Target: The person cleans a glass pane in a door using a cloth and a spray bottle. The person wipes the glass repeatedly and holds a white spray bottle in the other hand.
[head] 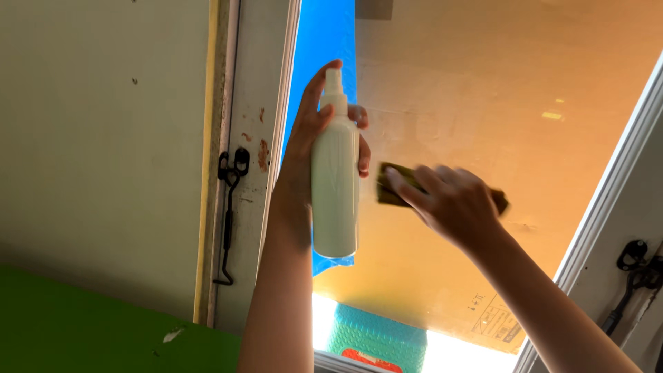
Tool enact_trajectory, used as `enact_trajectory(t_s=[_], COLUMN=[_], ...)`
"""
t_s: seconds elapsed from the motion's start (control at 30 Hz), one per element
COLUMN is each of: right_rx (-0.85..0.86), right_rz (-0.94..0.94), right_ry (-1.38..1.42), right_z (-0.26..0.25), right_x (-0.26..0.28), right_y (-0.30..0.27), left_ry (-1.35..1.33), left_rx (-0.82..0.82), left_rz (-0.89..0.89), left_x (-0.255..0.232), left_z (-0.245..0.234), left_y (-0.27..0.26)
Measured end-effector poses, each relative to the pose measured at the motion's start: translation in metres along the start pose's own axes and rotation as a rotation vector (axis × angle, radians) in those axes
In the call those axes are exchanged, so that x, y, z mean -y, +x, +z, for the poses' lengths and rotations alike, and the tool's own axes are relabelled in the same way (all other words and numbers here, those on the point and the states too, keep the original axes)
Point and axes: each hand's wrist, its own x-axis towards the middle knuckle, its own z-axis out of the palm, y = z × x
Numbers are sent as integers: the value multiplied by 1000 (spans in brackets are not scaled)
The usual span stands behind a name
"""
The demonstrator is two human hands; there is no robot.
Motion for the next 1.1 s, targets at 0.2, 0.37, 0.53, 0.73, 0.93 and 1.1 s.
enact_trajectory(t_s=[0.2, 0.37, 0.53, 0.73, 0.93, 1.1], right_rx=[56, 74, -7, -272, -179, 70], right_rz=[274, 517, 680, 641, 516, 235], right_ry=[-159, -309, -454, -713, -344, -228], right_z=[1, -4, -9, 7, 26, 28], right_x=[-28, -67, -101, -131, -115, -87], right_y=[-65, -85, -41, 27, 70, 92], left_ry=[32, 77, 103, 104, 234, 233], left_rx=[-66, -82, -111, -136, -147, -108], left_rz=[-54, -100, -119, -106, -160, -120], left_x=[12, 12, 13, 9, 4, 2], left_z=[6, 11, 11, 5, 3, 4], left_y=[-5, -7, -8, -3, 3, 6])
